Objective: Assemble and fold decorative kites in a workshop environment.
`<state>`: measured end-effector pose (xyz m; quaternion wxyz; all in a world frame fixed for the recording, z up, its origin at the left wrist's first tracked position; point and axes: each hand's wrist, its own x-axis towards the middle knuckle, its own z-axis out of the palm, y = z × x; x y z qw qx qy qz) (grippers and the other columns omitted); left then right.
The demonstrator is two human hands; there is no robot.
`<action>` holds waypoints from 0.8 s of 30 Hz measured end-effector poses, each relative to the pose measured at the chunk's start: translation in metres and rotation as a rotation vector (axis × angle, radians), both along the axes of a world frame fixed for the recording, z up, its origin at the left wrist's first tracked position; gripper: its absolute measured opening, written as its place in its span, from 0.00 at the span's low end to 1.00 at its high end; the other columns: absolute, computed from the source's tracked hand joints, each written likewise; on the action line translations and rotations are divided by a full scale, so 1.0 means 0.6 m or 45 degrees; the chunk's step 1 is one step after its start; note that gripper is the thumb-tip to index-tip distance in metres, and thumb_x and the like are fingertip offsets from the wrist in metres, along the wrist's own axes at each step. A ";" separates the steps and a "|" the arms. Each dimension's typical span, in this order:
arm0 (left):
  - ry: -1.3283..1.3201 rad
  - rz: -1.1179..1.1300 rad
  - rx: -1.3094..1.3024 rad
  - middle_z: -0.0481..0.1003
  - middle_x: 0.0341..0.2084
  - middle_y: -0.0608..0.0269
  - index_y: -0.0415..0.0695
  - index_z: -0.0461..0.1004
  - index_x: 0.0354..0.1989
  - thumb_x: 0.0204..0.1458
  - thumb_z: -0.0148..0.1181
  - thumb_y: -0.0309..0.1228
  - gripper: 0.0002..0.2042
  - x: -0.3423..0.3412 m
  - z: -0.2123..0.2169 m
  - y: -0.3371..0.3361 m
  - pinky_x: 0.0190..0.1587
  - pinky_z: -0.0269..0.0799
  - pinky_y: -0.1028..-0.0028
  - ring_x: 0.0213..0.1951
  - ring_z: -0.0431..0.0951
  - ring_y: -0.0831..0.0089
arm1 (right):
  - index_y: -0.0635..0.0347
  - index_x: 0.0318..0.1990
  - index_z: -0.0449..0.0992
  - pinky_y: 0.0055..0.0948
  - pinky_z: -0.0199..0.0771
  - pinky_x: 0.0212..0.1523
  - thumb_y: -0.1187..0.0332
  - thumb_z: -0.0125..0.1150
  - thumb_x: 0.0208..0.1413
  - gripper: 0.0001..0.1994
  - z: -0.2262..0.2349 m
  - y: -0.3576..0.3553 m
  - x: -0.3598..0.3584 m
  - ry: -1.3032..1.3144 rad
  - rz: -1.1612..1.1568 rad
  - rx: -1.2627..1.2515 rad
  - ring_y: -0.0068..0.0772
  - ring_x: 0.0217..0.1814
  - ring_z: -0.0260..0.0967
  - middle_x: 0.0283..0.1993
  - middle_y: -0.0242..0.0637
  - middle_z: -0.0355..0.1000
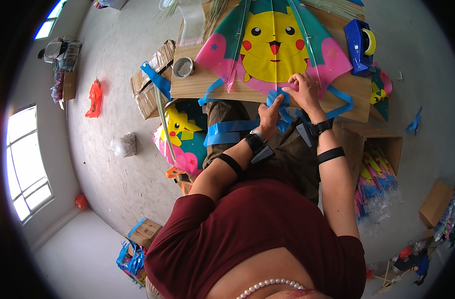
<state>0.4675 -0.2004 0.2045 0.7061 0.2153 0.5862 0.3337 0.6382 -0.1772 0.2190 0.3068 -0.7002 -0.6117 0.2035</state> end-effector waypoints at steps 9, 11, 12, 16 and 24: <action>0.020 0.015 -0.009 0.66 0.18 0.77 0.55 0.71 0.24 0.56 0.77 0.43 0.18 0.001 0.003 0.000 0.22 0.56 0.76 0.18 0.63 0.83 | 0.61 0.44 0.80 0.40 0.76 0.37 0.65 0.67 0.68 0.09 -0.002 0.008 0.011 0.337 -0.038 0.172 0.42 0.35 0.78 0.35 0.38 0.79; -0.024 0.013 -0.012 0.65 0.18 0.78 0.55 0.70 0.24 0.56 0.77 0.43 0.19 0.000 0.007 -0.001 0.23 0.56 0.76 0.18 0.62 0.83 | 0.64 0.46 0.80 0.38 0.77 0.36 0.66 0.65 0.70 0.09 0.015 0.005 0.017 0.674 -0.141 0.201 0.41 0.34 0.79 0.36 0.40 0.79; -0.025 0.038 0.014 0.67 0.16 0.78 0.53 0.72 0.23 0.57 0.77 0.43 0.18 0.003 0.008 -0.001 0.20 0.56 0.75 0.16 0.63 0.84 | 0.63 0.47 0.81 0.35 0.75 0.35 0.66 0.64 0.71 0.08 0.026 0.003 0.028 0.617 -0.163 0.325 0.36 0.35 0.78 0.36 0.39 0.78; -0.026 0.011 -0.001 0.67 0.16 0.77 0.53 0.72 0.23 0.57 0.77 0.44 0.19 -0.002 0.004 0.001 0.20 0.56 0.76 0.16 0.63 0.84 | 0.60 0.46 0.82 0.31 0.71 0.33 0.66 0.65 0.71 0.07 0.077 -0.021 0.121 0.166 -0.524 0.523 0.29 0.34 0.72 0.37 0.36 0.76; -0.031 -0.012 0.010 0.66 0.17 0.77 0.53 0.73 0.23 0.56 0.77 0.44 0.18 -0.004 0.010 0.001 0.22 0.55 0.76 0.17 0.62 0.83 | 0.60 0.48 0.84 0.34 0.75 0.40 0.59 0.66 0.69 0.13 0.067 -0.019 0.416 -0.148 -0.776 0.321 0.32 0.37 0.74 0.38 0.38 0.82</action>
